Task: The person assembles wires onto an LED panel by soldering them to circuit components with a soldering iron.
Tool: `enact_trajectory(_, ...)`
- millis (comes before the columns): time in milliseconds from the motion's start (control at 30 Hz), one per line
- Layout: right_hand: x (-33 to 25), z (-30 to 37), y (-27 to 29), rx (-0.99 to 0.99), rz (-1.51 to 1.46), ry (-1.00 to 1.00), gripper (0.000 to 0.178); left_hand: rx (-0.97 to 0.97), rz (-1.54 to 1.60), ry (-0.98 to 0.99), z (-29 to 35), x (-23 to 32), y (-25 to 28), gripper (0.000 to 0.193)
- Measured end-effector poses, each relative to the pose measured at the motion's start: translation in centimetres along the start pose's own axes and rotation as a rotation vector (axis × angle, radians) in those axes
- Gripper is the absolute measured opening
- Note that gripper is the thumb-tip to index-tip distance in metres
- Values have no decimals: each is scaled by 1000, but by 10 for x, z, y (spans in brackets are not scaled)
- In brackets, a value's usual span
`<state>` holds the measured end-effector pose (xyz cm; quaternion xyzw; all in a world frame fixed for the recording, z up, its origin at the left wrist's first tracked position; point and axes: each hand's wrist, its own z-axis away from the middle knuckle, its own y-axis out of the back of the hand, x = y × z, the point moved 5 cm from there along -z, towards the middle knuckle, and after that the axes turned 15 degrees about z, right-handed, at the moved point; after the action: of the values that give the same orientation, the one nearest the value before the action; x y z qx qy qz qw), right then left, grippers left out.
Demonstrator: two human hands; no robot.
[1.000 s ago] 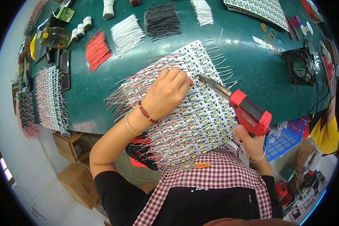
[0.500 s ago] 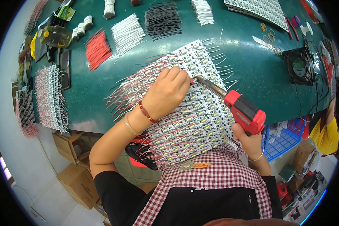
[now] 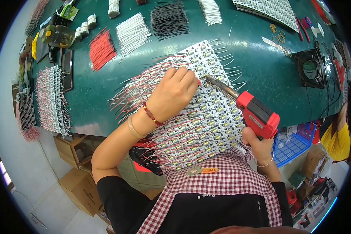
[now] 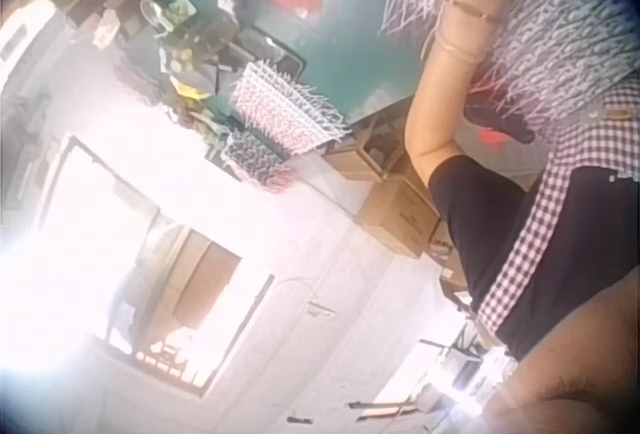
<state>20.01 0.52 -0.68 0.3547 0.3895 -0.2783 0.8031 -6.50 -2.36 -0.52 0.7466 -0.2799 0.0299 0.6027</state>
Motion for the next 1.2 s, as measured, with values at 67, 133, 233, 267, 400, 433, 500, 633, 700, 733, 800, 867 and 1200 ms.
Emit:
enact_trajectory(67, 2, 1, 1, 7, 1, 36, 32, 18, 54, 12, 3, -1, 0, 11)
enact_trajectory(133, 7, 6, 5, 50, -1, 38, 32, 35, 112, 17, 4, -3, 5, 21)
enact_trajectory(233, 9, 11, 11, 57, -91, 7, 31, 124, 142, 90, 6, -7, 21, 23)
enact_trajectory(267, 11, 13, 10, 19, -178, -23, 31, 187, 127, 91, 7, -7, 26, 24)
enact_trajectory(400, 15, 15, 12, 32, -175, 0, 29, 203, 185, 84, 7, 8, 23, 28)
enact_trajectory(433, 15, 16, 11, 11, -179, -17, 28, 181, 255, 63, 7, 12, 18, 29)
enact_trajectory(500, 15, 18, 7, -6, -183, -38, 28, 144, 233, 57, 10, 12, 10, 28)
enact_trajectory(633, 18, 20, 0, -37, -3, 18, 35, 110, 233, 54, 12, 10, 1, 26)
enact_trajectory(700, 23, 20, 0, -49, 23, 21, 34, 111, 231, 50, 12, 8, -2, 26)
enact_trajectory(733, 30, 21, 3, -39, 12, 15, 32, 121, 237, 38, 13, 8, -3, 25)
enact_trajectory(800, 33, 21, 4, -29, 0, 8, 30, 131, 243, 27, 13, 8, -4, 25)
enact_trajectory(867, 31, 21, 4, -1, -22, -7, 32, 117, 223, 25, 13, 9, -4, 25)
enact_trajectory(1200, 22, 19, 1, -54, 52, -4, 30, 86, 236, 20, 9, 11, -4, 24)
